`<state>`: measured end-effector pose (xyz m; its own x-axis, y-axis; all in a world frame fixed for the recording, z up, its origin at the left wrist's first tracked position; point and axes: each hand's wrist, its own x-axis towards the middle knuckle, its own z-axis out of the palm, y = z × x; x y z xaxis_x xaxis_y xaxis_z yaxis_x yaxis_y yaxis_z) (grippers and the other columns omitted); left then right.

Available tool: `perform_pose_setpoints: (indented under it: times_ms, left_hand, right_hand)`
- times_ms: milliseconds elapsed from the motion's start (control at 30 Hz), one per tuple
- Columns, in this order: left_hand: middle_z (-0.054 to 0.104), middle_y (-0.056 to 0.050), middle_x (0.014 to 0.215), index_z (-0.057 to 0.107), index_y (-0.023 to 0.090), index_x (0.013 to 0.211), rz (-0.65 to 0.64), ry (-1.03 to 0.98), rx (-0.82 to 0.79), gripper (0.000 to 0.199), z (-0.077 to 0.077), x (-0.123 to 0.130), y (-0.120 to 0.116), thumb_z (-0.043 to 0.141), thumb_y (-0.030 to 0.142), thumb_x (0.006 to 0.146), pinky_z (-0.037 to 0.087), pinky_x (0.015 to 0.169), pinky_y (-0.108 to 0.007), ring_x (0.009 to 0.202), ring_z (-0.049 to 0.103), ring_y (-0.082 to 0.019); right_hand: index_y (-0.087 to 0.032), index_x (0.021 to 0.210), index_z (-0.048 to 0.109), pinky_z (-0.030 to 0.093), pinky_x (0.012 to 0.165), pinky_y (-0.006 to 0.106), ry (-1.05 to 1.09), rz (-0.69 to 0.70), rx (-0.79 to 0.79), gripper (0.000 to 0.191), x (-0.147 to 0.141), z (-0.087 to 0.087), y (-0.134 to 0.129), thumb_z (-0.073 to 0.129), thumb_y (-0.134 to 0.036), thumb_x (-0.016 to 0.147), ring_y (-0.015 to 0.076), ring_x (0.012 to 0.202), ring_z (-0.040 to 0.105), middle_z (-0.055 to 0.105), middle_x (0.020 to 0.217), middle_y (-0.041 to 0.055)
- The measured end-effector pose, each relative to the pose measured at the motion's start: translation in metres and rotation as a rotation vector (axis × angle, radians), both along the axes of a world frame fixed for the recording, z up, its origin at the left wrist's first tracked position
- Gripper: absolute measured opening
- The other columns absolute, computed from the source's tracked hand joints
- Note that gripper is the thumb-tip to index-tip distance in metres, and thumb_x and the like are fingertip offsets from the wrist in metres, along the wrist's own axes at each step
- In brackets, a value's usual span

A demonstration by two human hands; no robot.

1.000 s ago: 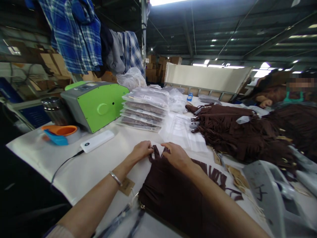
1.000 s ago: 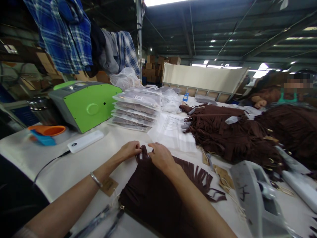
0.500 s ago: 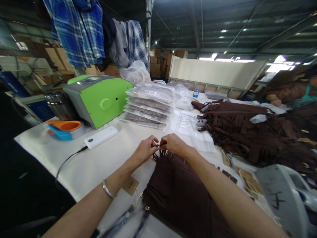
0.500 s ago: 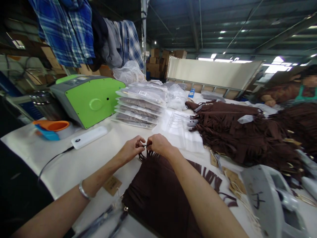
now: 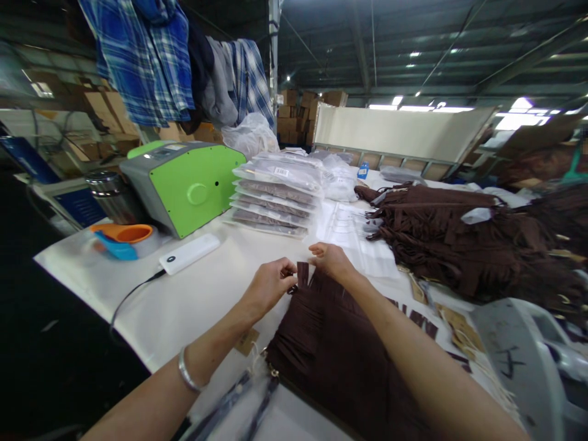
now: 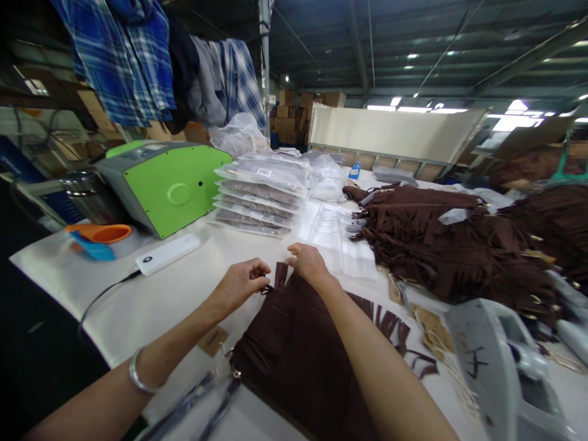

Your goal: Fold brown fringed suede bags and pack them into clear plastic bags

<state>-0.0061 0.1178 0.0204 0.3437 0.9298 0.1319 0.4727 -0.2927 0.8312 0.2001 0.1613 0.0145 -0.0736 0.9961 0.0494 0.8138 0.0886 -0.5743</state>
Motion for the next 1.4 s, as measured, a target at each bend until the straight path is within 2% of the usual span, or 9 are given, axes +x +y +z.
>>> perform_pose_setpoints:
  times_ms: [167,267,367,433,633,933,1200,1300,1400]
  left_hand:
    - [0.065,0.001,0.072,0.066,0.02,0.086,-0.125,0.046,0.038,0.016,0.0,0.035,-0.015,0.061,0.019,0.071,0.046,0.062,-0.025,0.067,0.06,-0.015]
    - [0.067,-0.002,0.075,0.064,0.017,0.099,-0.237,-0.049,-0.181,0.025,0.0,0.047,-0.018,0.059,0.024,0.076,0.052,0.063,-0.028,0.07,0.065,-0.017]
    - [0.069,-0.007,0.088,0.059,0.014,0.111,-0.318,-0.21,-0.357,0.033,0.01,0.039,-0.011,0.05,0.029,0.083,0.057,0.068,-0.033,0.077,0.069,-0.02]
    - [0.07,-0.01,0.097,0.058,0.013,0.113,-0.265,-0.216,-0.265,0.034,0.016,0.022,-0.004,0.046,0.032,0.087,0.057,0.077,-0.037,0.085,0.069,-0.021]
    - [0.036,-0.019,0.15,0.04,0.011,0.139,-0.339,0.41,0.088,0.059,-0.008,-0.018,-0.019,0.045,0.045,0.091,0.025,0.114,-0.048,0.139,0.032,-0.029]
    - [0.008,-0.021,0.157,0.014,0.004,0.15,-0.428,0.71,0.135,0.088,-0.02,0.006,-0.05,0.035,0.066,0.09,0.012,0.118,-0.045,0.145,0.006,-0.029]
    - [0.009,-0.016,0.158,0.015,0.008,0.15,-0.545,0.678,0.147,0.084,-0.008,0.021,-0.067,0.035,0.065,0.091,0.006,0.118,-0.048,0.146,0.006,-0.027]
    - [0.009,-0.012,0.159,0.011,0.012,0.151,-0.581,0.447,0.156,0.078,-0.005,0.016,-0.06,0.029,0.061,0.094,0.012,0.119,-0.04,0.146,0.01,-0.023]
    - [0.013,-0.013,0.159,0.013,0.01,0.151,-0.431,0.323,0.188,0.071,-0.006,0.003,-0.044,0.022,0.056,0.098,0.017,0.118,-0.037,0.145,0.016,-0.021]
  right_hand:
    - [-0.019,0.111,0.068,0.05,0.084,0.028,0.075,0.017,0.023,0.031,0.014,0.02,-0.019,0.063,-0.023,0.08,0.0176,0.095,0.068,0.073,0.106,0.006]
    - [-0.017,0.103,0.071,0.051,0.078,0.026,0.086,0.035,-0.001,0.027,0.022,0.026,-0.035,0.063,-0.02,0.077,0.0177,0.088,0.069,0.075,0.098,0.0058]
    - [-0.018,0.096,0.073,0.05,0.074,0.026,0.084,0.07,-0.008,0.022,0.028,0.03,-0.052,0.061,-0.023,0.079,0.018,0.082,0.068,0.075,0.091,0.0042]
    - [-0.02,0.093,0.074,0.049,0.074,0.027,0.075,0.095,0.002,0.021,0.03,0.033,-0.064,0.059,-0.025,0.08,0.0181,0.081,0.067,0.075,0.089,0.0029]
    - [-0.023,0.095,0.074,0.05,0.079,0.029,0.158,0.057,0.005,0.024,0.038,0.043,-0.11,0.055,-0.025,0.08,0.0194,0.086,0.068,0.075,0.094,0.0008]
    - [-0.025,0.092,0.074,0.052,0.083,0.037,0.054,-0.286,0.17,0.028,0.095,0.028,-0.2,0.055,-0.043,0.083,0.0259,0.092,0.068,0.075,0.096,0.0048]
    - [-0.022,0.11,0.068,0.045,0.094,0.029,-0.017,0.179,0.258,0.032,0.021,0.033,-0.141,0.044,-0.016,0.089,0.0176,0.105,0.062,0.069,0.112,0.0051]
    - [-0.02,0.11,0.068,0.045,0.092,0.028,-0.034,0.185,0.201,0.034,0.01,0.026,-0.115,0.042,-0.012,0.089,0.0171,0.103,0.063,0.07,0.11,0.0063]
    - [-0.02,0.107,0.07,0.046,0.088,0.028,-0.059,0.127,0.102,0.03,0.015,0.016,-0.102,0.05,-0.015,0.085,0.019,0.098,0.065,0.072,0.106,0.0063]
